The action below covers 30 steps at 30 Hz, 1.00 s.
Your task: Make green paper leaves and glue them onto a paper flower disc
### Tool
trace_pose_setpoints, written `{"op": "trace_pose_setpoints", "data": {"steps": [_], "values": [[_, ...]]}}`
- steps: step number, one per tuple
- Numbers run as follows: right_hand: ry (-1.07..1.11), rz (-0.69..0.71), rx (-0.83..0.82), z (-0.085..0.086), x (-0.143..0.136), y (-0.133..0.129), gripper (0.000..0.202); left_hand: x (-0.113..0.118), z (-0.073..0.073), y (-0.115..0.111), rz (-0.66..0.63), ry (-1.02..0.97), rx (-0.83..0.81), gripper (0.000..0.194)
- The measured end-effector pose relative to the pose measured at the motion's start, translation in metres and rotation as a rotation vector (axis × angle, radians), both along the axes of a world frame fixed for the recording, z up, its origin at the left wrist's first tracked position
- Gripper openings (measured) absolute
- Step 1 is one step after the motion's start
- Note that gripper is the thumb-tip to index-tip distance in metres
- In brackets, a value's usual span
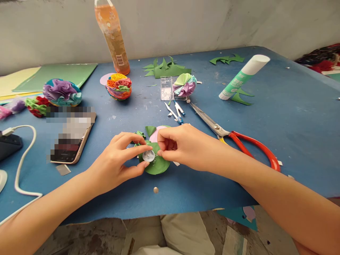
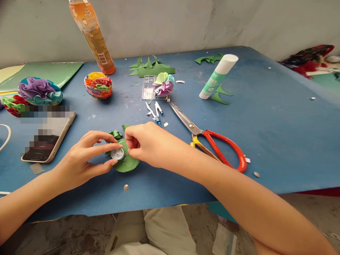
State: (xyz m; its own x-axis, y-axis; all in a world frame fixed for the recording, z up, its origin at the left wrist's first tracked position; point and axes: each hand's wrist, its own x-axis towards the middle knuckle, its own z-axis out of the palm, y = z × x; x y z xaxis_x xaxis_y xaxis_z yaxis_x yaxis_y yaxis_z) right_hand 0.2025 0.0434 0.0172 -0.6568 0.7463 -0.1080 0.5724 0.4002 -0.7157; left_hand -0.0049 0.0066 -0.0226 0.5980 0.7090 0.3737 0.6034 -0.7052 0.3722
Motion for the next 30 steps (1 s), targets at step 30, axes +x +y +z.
{"op": "trace_pose_setpoints", "data": {"steps": [30], "values": [[-0.069,-0.009,-0.048,0.005,0.005,0.001,0.01,-0.002,-0.004,0.002,-0.034,0.051,0.077,0.024]]}}
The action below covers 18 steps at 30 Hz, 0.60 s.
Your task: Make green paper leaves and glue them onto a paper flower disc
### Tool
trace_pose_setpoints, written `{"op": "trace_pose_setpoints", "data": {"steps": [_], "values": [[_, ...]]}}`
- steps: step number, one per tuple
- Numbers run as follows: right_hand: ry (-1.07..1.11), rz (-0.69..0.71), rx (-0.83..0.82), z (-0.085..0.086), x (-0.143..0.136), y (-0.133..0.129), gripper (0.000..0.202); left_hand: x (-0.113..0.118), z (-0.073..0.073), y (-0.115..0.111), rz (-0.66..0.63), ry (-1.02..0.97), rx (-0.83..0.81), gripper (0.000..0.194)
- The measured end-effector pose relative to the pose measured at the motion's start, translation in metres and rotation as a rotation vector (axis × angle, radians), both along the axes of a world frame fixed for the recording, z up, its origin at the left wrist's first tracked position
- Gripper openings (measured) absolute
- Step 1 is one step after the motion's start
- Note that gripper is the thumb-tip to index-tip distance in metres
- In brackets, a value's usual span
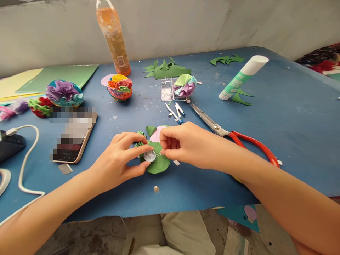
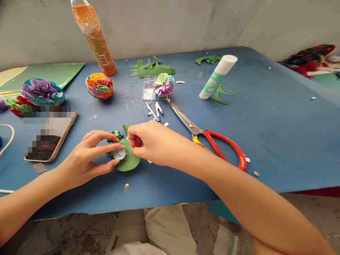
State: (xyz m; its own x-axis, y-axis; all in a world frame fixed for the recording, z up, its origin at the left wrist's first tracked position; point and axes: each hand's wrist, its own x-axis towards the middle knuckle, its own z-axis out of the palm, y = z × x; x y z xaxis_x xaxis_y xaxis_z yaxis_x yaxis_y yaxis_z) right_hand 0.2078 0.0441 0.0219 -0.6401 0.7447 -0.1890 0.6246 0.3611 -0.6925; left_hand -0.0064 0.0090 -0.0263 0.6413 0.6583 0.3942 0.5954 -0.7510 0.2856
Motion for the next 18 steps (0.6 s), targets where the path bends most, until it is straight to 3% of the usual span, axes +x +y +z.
{"op": "trace_pose_setpoints", "data": {"steps": [7,18], "values": [[-0.031,0.01,0.056,0.0058,0.007,0.0046,0.01,0.0012,0.0018,-0.0013,0.027,-0.069,-0.137,0.023],[0.034,-0.003,0.077,0.0004,-0.0014,-0.0023,0.015,0.0014,0.0075,-0.0006,0.117,-0.271,-0.391,0.022]]}}
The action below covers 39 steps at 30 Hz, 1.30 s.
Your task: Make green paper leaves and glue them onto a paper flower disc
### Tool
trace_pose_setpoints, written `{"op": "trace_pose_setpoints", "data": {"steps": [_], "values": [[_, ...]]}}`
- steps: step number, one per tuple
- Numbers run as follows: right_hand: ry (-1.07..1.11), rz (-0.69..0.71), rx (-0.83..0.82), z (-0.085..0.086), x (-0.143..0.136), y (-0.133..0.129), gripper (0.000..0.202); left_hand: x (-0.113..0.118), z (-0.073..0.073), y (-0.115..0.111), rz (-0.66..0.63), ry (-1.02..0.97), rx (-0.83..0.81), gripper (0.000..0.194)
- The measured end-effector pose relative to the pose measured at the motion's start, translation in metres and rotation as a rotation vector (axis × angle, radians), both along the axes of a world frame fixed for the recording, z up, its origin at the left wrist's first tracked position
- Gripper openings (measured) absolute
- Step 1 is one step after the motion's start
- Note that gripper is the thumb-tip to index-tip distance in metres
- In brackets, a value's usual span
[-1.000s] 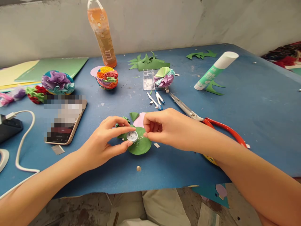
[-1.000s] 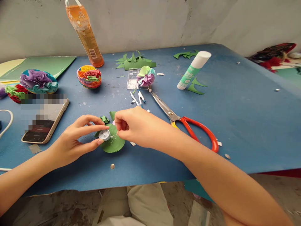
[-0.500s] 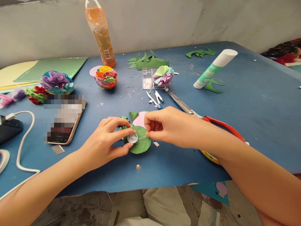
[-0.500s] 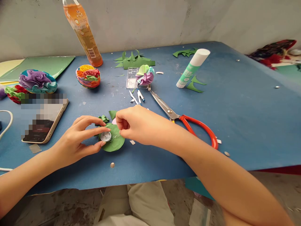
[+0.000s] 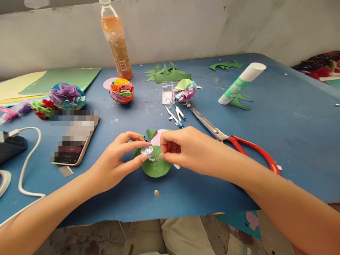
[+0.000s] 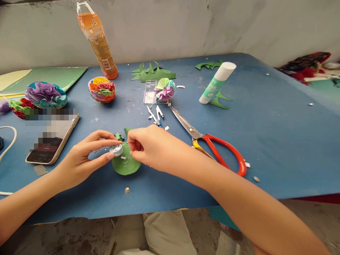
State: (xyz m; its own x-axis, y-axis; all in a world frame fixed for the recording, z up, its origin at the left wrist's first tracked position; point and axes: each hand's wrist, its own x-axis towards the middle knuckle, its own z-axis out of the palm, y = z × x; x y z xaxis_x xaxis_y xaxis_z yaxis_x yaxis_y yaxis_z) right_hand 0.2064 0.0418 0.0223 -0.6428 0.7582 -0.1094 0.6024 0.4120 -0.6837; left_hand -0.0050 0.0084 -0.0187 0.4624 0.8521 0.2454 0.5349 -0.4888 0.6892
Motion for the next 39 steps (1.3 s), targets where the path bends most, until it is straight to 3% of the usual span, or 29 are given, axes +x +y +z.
{"op": "trace_pose_setpoints", "data": {"steps": [7,11,21,24,28,32,39], "values": [[0.009,-0.004,-0.025,-0.006,-0.003,0.0,0.016,0.001,-0.001,0.003,0.1,-0.039,-0.056,0.021],[-0.029,-0.03,-0.065,-0.003,-0.001,0.003,0.014,-0.003,-0.002,0.009,0.185,0.005,-0.007,0.023],[0.004,0.006,-0.075,0.003,0.004,0.001,0.01,-0.02,-0.013,0.023,0.303,0.379,0.138,0.033],[0.013,0.0,-0.004,0.007,0.001,-0.004,0.011,-0.016,-0.008,0.018,0.28,0.32,0.205,0.033],[-0.013,-0.022,0.153,0.009,-0.003,-0.01,0.016,-0.006,0.003,0.004,0.166,0.152,0.275,0.017],[0.012,-0.008,0.316,0.005,-0.006,-0.017,0.017,0.001,0.006,-0.007,0.087,0.09,0.23,0.013],[0.051,0.037,0.495,0.0,-0.009,-0.023,0.017,0.002,0.005,-0.008,0.072,0.045,0.172,0.009]]}}
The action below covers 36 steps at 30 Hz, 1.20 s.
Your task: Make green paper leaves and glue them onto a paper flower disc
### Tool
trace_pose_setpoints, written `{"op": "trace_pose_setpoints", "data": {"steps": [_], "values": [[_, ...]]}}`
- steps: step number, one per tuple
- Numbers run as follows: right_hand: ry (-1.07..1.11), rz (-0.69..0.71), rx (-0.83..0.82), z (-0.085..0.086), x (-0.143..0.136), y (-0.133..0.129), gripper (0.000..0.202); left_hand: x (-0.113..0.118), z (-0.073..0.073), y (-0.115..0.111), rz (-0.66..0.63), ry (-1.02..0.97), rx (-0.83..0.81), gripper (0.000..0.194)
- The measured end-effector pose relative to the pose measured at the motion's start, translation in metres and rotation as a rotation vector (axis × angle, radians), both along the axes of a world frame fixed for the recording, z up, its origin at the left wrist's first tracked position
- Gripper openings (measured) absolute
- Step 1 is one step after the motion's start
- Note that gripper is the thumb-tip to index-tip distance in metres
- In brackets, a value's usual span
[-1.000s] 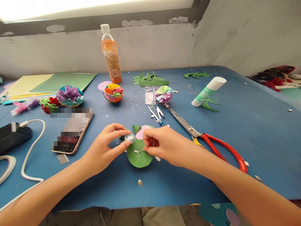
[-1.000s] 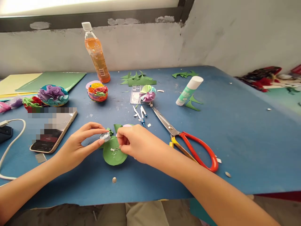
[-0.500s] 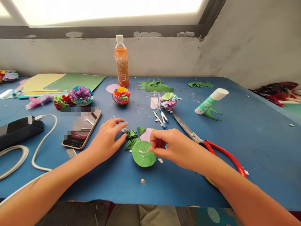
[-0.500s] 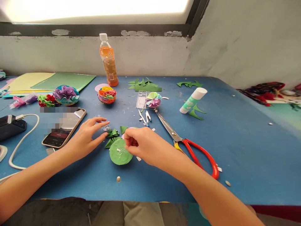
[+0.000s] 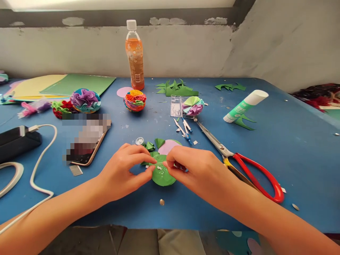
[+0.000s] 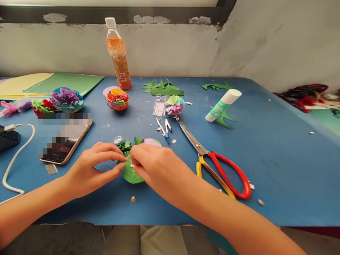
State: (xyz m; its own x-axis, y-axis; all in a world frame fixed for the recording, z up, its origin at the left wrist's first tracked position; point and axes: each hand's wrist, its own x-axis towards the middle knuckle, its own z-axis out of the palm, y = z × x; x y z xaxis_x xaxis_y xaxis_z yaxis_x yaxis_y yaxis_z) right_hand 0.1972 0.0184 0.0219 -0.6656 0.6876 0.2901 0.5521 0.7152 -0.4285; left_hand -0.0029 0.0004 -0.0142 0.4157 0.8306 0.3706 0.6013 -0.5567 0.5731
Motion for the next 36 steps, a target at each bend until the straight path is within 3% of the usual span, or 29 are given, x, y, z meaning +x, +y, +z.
{"op": "trace_pose_setpoints", "data": {"steps": [29,36], "values": [[-0.015,0.009,0.039,0.0029,0.0006,-0.0055,0.017,0.0011,0.0033,0.0,0.028,0.041,-0.027,0.012],[-0.033,-0.015,0.024,0.0043,0.0029,-0.0032,0.016,-0.0014,0.0024,-0.0003,0.015,-0.026,-0.076,0.012]]}}
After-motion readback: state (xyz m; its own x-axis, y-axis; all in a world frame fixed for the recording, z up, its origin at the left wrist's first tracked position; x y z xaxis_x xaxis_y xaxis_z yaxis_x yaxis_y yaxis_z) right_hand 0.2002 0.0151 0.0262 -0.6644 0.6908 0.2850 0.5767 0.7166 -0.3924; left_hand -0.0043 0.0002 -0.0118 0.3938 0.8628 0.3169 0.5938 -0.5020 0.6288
